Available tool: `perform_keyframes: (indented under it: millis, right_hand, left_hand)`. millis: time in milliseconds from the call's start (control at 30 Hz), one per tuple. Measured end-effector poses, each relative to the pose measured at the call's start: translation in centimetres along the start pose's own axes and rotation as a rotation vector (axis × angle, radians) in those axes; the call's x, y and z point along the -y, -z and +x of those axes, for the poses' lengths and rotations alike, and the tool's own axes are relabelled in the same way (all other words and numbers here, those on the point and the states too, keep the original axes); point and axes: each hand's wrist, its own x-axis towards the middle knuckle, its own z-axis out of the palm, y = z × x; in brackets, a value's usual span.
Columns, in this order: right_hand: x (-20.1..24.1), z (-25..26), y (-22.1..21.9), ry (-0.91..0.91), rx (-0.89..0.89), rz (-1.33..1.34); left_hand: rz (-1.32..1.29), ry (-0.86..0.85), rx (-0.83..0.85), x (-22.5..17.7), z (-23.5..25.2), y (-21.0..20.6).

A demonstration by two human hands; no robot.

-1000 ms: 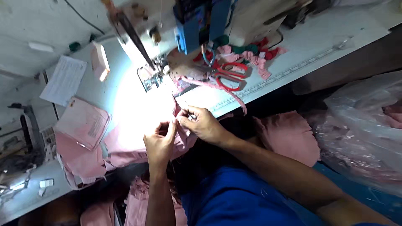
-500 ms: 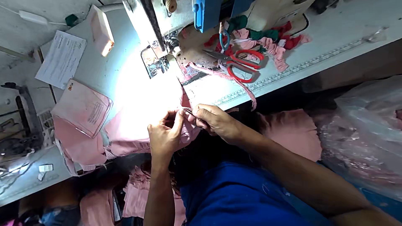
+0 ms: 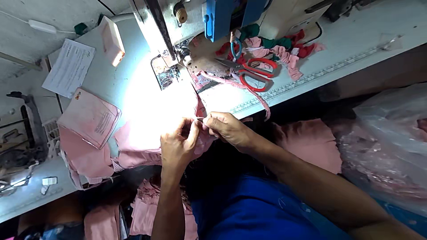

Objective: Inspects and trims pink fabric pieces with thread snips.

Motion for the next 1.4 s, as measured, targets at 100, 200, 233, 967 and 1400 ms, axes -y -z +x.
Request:
perform_keyframes:
  millis: [100, 200, 233, 967, 1400]
  right_hand:
    - [-0.2, 0.2, -0.1, 0.003, -0.021, 0.012]
    - [-0.4, 0.4, -0.2, -0.018, -0.022, 0.077]
    - [-0.4, 0.4, -0.3, -0.028, -0.014, 0.11]
    - [0.3, 0.1, 0.0, 0.0, -0.063, -0.063]
    - [-0.4, 2.3, -1.7, 0.133, -0.312, -0.331]
  left_hand:
    - [0.033, -0.014, 0.016, 0.0, 0.1, 0.0]
    - [0.016, -0.02, 0.03, 0.2, 0.2, 0.0]
    - [0.0, -0.019, 0.033, 0.3, 0.3, 0.0]
    - [-0.201, -0.025, 0.01, 1.1, 0.4, -0.5]
    - [-0.096, 0.045, -0.132, 0.8, -0.1, -1.0]
